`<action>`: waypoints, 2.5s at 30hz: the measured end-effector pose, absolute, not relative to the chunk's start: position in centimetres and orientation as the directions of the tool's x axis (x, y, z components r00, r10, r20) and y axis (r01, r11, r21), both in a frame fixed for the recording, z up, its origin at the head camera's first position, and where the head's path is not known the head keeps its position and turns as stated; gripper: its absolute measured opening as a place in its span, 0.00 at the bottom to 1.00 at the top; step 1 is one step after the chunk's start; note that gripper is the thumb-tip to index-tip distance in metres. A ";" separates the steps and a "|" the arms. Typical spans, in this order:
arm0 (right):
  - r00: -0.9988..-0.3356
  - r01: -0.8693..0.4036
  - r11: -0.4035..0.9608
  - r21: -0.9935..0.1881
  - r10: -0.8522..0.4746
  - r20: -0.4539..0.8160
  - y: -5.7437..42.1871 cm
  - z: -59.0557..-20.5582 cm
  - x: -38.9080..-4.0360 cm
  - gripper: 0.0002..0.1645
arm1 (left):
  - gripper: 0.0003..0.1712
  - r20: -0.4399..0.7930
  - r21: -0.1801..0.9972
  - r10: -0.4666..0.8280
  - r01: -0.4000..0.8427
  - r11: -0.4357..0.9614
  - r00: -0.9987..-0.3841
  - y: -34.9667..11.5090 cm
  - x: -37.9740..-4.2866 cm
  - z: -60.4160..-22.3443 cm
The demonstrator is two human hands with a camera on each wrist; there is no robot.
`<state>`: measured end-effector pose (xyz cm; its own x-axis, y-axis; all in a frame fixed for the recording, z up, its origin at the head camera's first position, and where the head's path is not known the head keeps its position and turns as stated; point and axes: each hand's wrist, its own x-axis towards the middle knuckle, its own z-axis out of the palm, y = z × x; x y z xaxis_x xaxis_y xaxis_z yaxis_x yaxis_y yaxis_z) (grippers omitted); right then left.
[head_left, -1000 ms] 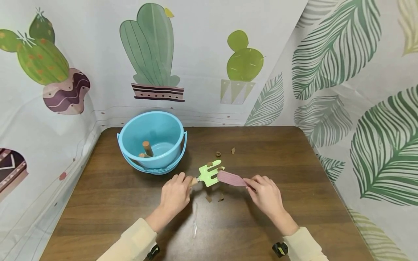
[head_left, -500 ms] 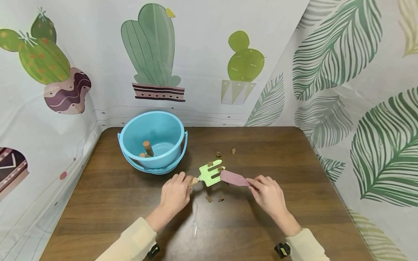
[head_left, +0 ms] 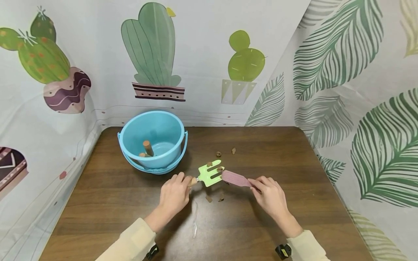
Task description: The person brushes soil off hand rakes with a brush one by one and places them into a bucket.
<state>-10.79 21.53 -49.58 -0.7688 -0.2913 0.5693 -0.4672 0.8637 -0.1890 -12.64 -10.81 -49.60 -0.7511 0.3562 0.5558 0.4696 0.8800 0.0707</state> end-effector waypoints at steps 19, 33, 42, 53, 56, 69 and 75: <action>-0.769 -0.441 0.866 -0.235 -0.230 0.597 21.8 -49.4 -11.3 0.16 | 0.15 0.542 0.112 0.324 0.449 0.887 -0.775 -11.9 -13.0 -49.7; -0.752 -0.515 0.824 -0.235 -0.302 0.587 19.0 -48.6 -11.5 0.15 | 0.14 0.525 0.107 0.338 0.454 0.884 -0.781 -11.1 -12.9 -49.5; -0.739 -0.503 0.851 -0.150 -0.333 0.586 19.1 -49.0 -11.7 0.16 | 0.13 0.548 0.094 0.347 0.468 0.879 -0.761 -10.8 -13.1 -49.3; -0.781 -0.439 0.882 -0.174 -0.279 0.558 21.4 -49.3 -11.4 0.16 | 0.14 0.563 0.099 0.336 0.465 0.880 -0.755 -11.4 -12.9 -49.5; -0.779 -0.432 0.886 -0.167 -0.273 0.564 21.9 -49.4 -11.3 0.16 | 0.14 0.557 0.102 0.335 0.463 0.880 -0.760 -11.5 -12.9 -49.6; -0.777 -0.412 0.895 -0.170 -0.248 0.579 23.1 -49.9 -11.2 0.16 | 0.15 0.559 0.096 0.338 0.464 0.880 -0.757 -11.7 -12.8 -49.8; -0.763 -0.432 0.881 -0.194 -0.243 0.599 22.9 -49.5 -11.4 0.16 | 0.15 0.546 0.086 0.355 0.472 0.877 -0.759 -11.7 -12.8 -49.9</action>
<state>-11.43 22.86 -49.46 -0.7629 -0.2426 0.5993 -0.4324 0.8805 -0.1940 -12.82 -11.69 -49.87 -0.7587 0.3548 0.5464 0.4723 0.8772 0.0862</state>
